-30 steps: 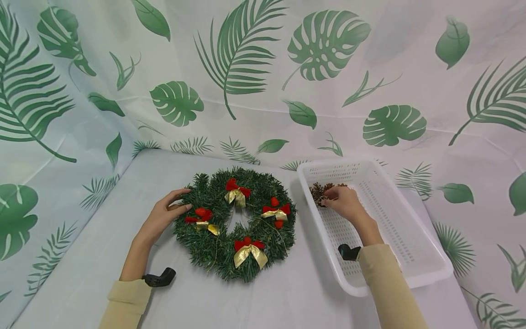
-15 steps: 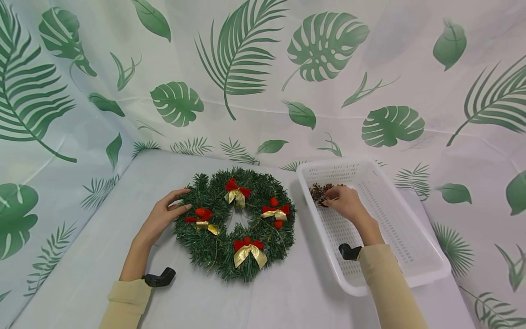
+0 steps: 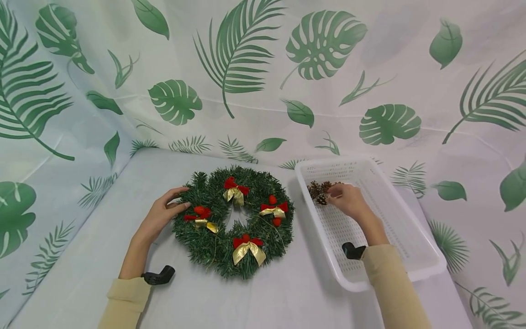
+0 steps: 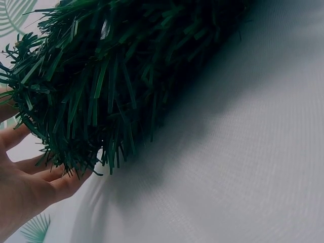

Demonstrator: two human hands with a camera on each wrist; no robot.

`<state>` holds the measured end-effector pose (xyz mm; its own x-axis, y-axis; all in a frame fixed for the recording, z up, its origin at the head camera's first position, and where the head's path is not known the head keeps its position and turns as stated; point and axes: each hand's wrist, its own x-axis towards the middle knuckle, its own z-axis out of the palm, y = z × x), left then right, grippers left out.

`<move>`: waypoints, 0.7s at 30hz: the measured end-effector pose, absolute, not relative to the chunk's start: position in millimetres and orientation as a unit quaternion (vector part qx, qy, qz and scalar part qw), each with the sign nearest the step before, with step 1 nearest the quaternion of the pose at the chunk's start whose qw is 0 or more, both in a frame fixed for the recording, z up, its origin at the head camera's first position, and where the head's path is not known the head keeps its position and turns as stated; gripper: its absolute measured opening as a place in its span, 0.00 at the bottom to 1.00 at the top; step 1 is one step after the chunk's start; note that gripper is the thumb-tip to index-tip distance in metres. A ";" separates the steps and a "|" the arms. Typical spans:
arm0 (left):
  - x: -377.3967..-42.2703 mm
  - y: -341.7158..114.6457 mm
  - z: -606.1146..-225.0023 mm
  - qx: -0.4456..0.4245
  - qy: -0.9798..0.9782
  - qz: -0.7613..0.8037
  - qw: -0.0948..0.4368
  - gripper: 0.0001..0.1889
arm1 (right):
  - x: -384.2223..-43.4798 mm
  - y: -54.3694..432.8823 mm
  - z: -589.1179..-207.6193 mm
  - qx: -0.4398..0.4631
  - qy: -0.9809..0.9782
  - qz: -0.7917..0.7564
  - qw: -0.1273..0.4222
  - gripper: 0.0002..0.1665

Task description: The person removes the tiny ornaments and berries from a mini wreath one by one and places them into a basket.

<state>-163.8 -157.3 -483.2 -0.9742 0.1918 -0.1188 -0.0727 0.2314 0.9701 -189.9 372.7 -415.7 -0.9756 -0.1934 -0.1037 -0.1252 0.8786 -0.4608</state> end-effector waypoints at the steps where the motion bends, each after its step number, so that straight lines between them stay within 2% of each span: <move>1: -164.0 -157.5 -483.2 0.038 0.777 0.619 0.107 0.30 | -188.8 372.0 -413.1 -0.082 0.967 -0.232 0.071 0.22; 10: -164.0 -158.2 -481.7 0.039 0.775 0.622 0.108 0.30 | -172.2 360.6 -390.5 -0.069 0.966 -0.246 0.049 0.27; 21: -163.5 -158.1 -482.1 0.040 0.773 0.624 0.107 0.30 | -153.5 339.2 -367.9 -0.092 0.959 -0.269 0.018 0.24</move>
